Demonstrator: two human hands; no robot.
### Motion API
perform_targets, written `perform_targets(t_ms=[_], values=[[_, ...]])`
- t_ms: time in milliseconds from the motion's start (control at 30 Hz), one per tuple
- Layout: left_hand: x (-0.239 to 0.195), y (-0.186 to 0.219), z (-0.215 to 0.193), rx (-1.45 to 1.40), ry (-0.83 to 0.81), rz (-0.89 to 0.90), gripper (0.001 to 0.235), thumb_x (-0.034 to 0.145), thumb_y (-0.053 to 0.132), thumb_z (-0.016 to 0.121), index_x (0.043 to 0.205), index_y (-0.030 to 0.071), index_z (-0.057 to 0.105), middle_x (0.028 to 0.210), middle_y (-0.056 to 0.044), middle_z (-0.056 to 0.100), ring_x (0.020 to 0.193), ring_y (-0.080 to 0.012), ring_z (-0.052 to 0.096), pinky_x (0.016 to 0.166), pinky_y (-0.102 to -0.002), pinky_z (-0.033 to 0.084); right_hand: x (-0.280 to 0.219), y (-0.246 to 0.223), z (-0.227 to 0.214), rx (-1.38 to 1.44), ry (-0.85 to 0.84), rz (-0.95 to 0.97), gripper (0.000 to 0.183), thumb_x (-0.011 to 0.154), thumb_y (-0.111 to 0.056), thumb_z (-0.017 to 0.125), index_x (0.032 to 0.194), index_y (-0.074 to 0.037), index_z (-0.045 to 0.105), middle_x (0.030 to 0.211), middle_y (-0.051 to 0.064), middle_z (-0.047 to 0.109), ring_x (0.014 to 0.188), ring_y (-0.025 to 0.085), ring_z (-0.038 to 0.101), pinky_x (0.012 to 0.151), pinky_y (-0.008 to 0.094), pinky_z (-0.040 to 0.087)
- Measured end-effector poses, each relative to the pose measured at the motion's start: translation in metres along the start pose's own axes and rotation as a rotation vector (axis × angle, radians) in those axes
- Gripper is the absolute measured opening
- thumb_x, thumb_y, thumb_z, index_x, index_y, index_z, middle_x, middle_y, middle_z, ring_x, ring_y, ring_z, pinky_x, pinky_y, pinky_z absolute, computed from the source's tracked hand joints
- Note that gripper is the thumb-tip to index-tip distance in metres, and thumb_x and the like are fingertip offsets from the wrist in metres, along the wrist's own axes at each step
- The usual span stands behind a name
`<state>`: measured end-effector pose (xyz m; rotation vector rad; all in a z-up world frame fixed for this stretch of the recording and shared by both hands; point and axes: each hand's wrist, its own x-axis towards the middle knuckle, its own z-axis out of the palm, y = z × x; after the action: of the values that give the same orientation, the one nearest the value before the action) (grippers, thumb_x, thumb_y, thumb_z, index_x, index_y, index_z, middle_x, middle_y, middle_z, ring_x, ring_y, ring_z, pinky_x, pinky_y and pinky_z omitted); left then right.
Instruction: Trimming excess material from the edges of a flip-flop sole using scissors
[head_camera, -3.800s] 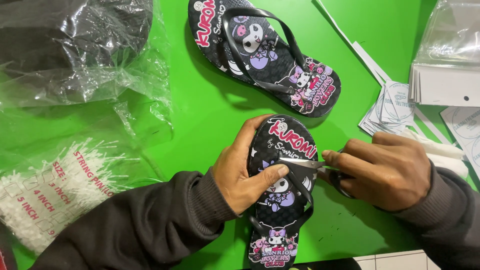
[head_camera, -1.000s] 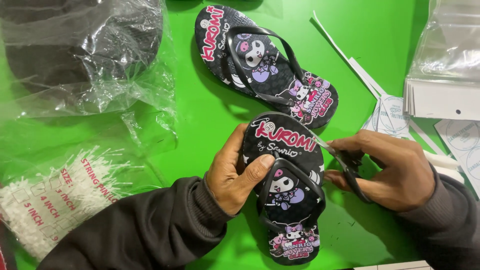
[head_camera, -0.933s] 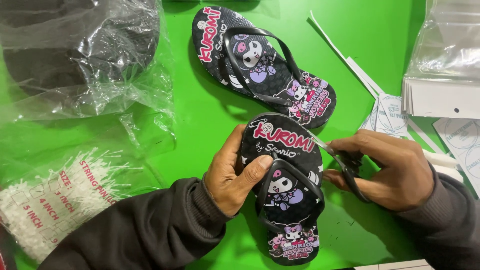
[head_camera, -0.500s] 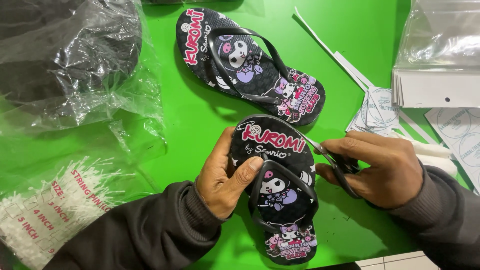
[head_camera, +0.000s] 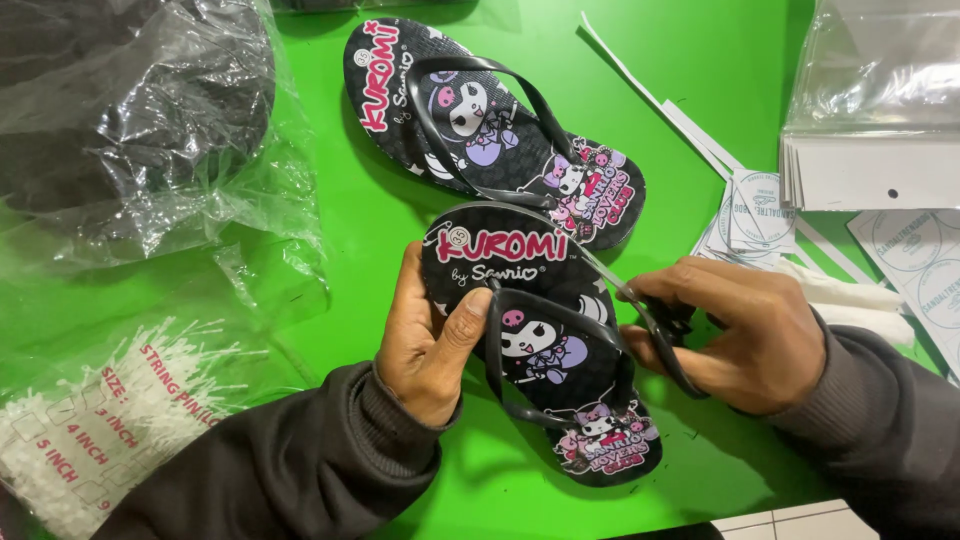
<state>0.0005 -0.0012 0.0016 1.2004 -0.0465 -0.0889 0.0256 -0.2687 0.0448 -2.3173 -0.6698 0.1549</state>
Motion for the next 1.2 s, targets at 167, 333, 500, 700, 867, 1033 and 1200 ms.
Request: perform_targets(t_ms=[167, 333, 500, 700, 867, 1033, 1200], values=[[0.0, -0.001, 0.0, 0.001, 0.0, -0.009, 0.037, 0.105, 0.021, 0.056, 0.136, 0.004, 0.045, 0.128, -0.009, 0.063, 0.116, -0.0167, 0.062, 0.109, -0.03, 0.049, -0.004, 0.002, 0.006, -0.097, 0.053, 0.013, 0.028, 0.08, -0.027, 0.084, 0.099, -0.009, 0.074, 0.075, 0.004, 0.069, 0.056, 0.016, 0.059, 0.053, 0.03, 0.046], [0.002, 0.001, 0.0, 0.024, 0.007, -0.002, 0.035, 0.105, 0.023, 0.055, 0.134, 0.005, 0.046, 0.126, -0.009, 0.063, 0.115, -0.0167, 0.062, 0.108, -0.03, 0.049, -0.004, 0.0, 0.005, -0.046, 0.069, 0.052, 0.032, 0.076, -0.029, 0.087, 0.099, -0.01, 0.075, 0.074, 0.001, 0.07, 0.058, 0.011, 0.06, 0.057, 0.025, 0.045], [0.003, -0.003, -0.001, 0.002, 0.087, 0.006, 0.029, 0.103, 0.023, 0.057, 0.126, 0.008, 0.046, 0.12, -0.006, 0.061, 0.11, -0.0138, 0.059, 0.103, -0.027, 0.048, 0.0, -0.006, 0.001, 0.318, 0.079, 0.316, 0.031, 0.076, -0.015, 0.084, 0.104, -0.002, 0.077, 0.074, 0.003, 0.066, 0.06, 0.007, 0.05, 0.059, 0.021, 0.041], [0.005, -0.011, -0.004, -0.04, 0.24, 0.002, 0.045, 0.1, 0.023, 0.06, 0.135, 0.009, 0.034, 0.119, -0.012, 0.064, 0.105, -0.017, 0.062, 0.099, -0.029, 0.049, -0.002, 0.0, 0.01, 0.654, -0.098, 0.295, 0.058, 0.065, -0.009, 0.09, 0.12, 0.001, 0.07, 0.105, 0.011, 0.081, 0.091, 0.013, 0.076, 0.087, 0.026, 0.064], [0.007, -0.013, -0.005, -0.113, 0.277, 0.008, 0.049, 0.098, 0.019, 0.061, 0.137, 0.01, 0.032, 0.116, -0.012, 0.064, 0.101, -0.0169, 0.063, 0.094, -0.03, 0.053, -0.003, -0.007, 0.011, 0.684, -0.15, 0.318, 0.062, 0.067, -0.012, 0.091, 0.123, -0.003, 0.068, 0.093, 0.007, 0.082, 0.075, 0.008, 0.069, 0.065, 0.022, 0.058], [0.007, -0.002, -0.001, -0.166, 0.243, 0.023, 0.046, 0.099, 0.017, 0.062, 0.134, 0.009, 0.032, 0.115, -0.014, 0.065, 0.099, -0.019, 0.066, 0.094, -0.032, 0.055, -0.003, -0.008, 0.012, 0.731, -0.189, 0.356, 0.063, 0.07, -0.012, 0.089, 0.127, -0.005, 0.065, 0.083, 0.01, 0.085, 0.061, 0.008, 0.07, 0.054, 0.02, 0.057], [0.007, 0.006, -0.002, -0.197, 0.158, 0.006, 0.052, 0.101, 0.015, 0.06, 0.142, 0.009, 0.028, 0.123, -0.016, 0.063, 0.106, -0.0211, 0.064, 0.096, -0.034, 0.055, -0.008, -0.006, 0.011, 0.893, -0.192, 0.319, 0.058, 0.072, -0.001, 0.088, 0.125, 0.001, 0.064, 0.096, 0.009, 0.082, 0.08, 0.01, 0.072, 0.068, 0.022, 0.06]])
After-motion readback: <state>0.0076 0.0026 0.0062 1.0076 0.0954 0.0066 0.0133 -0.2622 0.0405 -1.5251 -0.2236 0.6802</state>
